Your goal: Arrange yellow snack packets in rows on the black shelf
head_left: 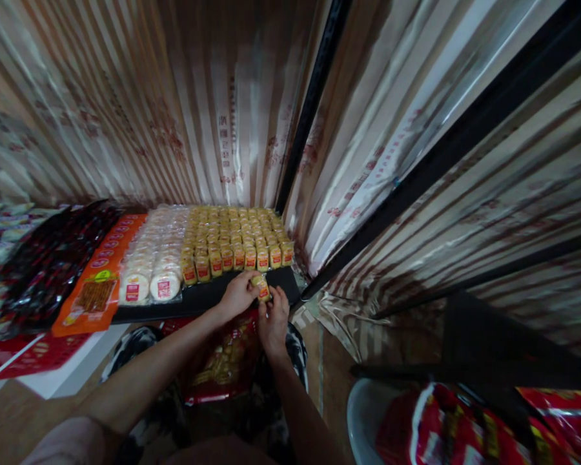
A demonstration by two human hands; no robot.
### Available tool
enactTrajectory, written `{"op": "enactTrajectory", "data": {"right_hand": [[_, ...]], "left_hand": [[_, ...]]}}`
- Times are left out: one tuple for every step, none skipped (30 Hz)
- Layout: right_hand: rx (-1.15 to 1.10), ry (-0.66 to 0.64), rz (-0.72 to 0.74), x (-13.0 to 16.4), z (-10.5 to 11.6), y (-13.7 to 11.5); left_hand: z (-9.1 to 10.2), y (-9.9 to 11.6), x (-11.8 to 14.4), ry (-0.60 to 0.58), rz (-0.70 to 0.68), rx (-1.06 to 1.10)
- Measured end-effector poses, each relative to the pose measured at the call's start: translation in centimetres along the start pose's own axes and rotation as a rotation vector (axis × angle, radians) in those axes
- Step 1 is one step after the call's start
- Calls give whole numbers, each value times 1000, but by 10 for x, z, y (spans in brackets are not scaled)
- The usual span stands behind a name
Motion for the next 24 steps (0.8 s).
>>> {"op": "enactTrajectory", "data": {"right_hand": [[21, 25, 11, -1, 2, -1], [35, 43, 19, -2, 3, -2], [44, 52, 23, -4, 4, -2], [50, 56, 25, -6, 5, -2], [54, 57, 26, -8, 5, -1], [58, 56, 25, -10, 5, 1], [60, 55, 25, -13, 4, 3], [57, 53, 24, -15, 4, 6], [48, 52, 21, -19, 3, 9], [36, 52, 15, -22, 3, 12], [23, 52, 7, -26, 3, 15], [11, 50, -2, -29, 3, 18], [4, 48, -11, -33, 3, 21], [3, 46, -18, -37, 3, 23], [7, 48, -22, -41, 3, 24], [11, 52, -18, -44, 4, 26], [17, 58, -8, -48, 5, 26], [24, 66, 4, -51, 5, 26], [31, 70, 17, -54, 5, 26], [37, 70, 30, -56, 5, 27], [42, 67, 41, -59, 5, 27], [45, 63, 49, -61, 4, 28], [47, 59, 53, -63, 3, 29], [49, 54, 56, -65, 2, 29]], "left_hand": [[-3, 4, -7, 2, -18, -26], [-7, 9, -13, 3, -36, -54], [-11, 14, -20, 2, -55, -84], [-15, 20, -26, -1, -73, -113], [-19, 24, -33, -6, -89, -142], [-23, 29, -39, -13, -101, -168], [-27, 33, -44, -21, -109, -192], [-32, 36, -50, -30, -113, -213], [-36, 38, -55, -36, -111, -230], [-40, 39, -60, -42, -107, -242], [-44, 41, -65, -47, -102, -252], [-48, 42, -69, -49, -100, -261], [-52, 43, -73, -52, -103, -270], [-56, 44, -76, -57, -110, -279], [-60, 44, -79, -62, -118, -289], [-63, 45, -82, -69, -125, -300], [-67, 45, -85, -77, -128, -313], [-70, 45, -87, -87, -129, -327], [-72, 46, -89, -94, -128, -344], [-75, 46, -90, -100, -128, -363], [-76, 47, -92, -106, -129, -381], [-78, 48, -94, -113, -134, -398], [-79, 49, -95, -120, -142, -414], [-81, 50, -96, -128, -150, -428]]}}
Point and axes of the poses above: each hand's wrist, its own x-axis away from the middle knuckle, its own z-axis out of the back of the hand, y = z × x, the point moved 7 cm from there along -x, towards the middle knuckle, and after that the axes turned 8 degrees about -z, right-handed, at the moved point
